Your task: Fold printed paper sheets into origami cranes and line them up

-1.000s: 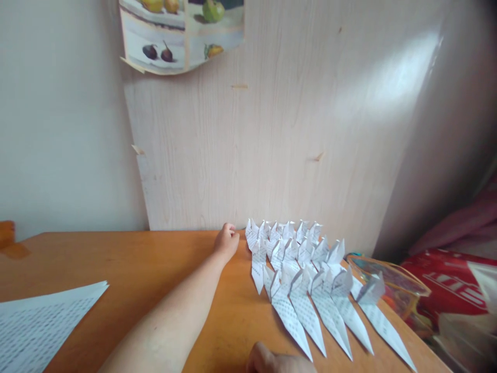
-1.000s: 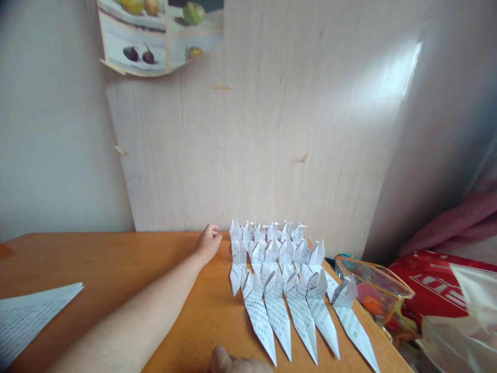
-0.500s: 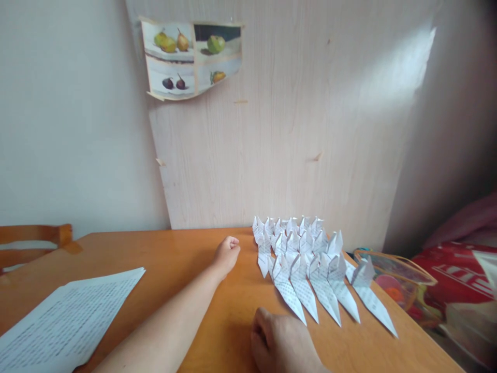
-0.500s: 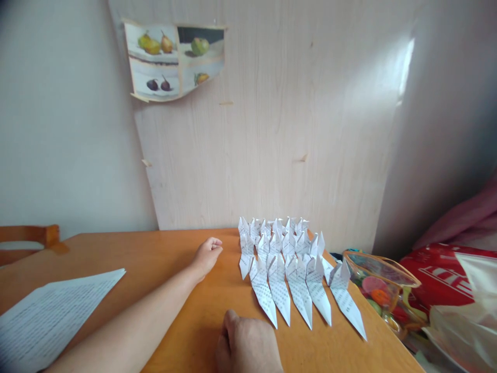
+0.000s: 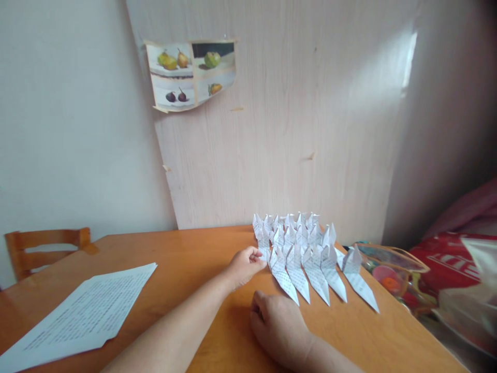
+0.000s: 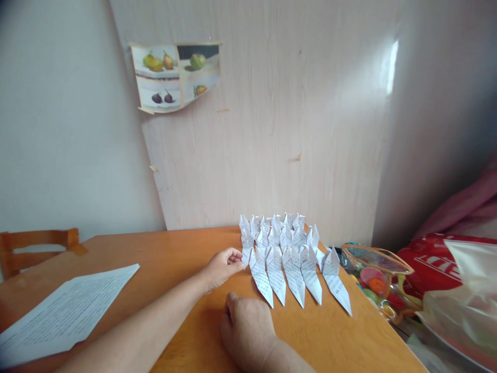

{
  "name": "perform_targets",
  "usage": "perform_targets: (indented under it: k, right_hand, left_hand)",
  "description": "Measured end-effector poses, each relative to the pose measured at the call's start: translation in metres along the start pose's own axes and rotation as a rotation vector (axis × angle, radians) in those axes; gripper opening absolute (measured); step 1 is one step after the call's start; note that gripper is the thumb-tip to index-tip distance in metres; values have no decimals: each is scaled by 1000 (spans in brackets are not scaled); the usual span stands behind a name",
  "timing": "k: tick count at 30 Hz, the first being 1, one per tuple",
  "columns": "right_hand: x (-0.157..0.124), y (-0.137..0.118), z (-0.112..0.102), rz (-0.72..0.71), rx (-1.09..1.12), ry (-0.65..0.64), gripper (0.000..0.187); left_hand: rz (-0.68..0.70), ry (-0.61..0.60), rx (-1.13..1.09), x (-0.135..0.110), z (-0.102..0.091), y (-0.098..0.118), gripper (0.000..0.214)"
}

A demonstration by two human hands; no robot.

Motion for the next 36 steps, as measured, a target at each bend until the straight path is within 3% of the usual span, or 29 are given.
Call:
perform_targets:
  k: [4,9,32,36]
  right_hand:
    - [1,-1,-2,-11,10,6,19]
    - [2,-2,-3,-22,21,10,22]
    - [1,-3,-4,-28,28,3,22]
    - [1,-3,-4,-28,29,-6,22]
  left_hand:
    - [45,-84,50,1,29,6,28]
    - [72,-86,97,8,41,2,6]
    - [60,-51,63,14,44,-4,1]
    - [39,-54,40,11,44,-1,11]
Point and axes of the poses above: each hand's wrist, its own x-axis towards the middle knuckle, its own z-axis out of the palm, y = z × x, the point moved 10 cm from there along x, towards the middle knuckle
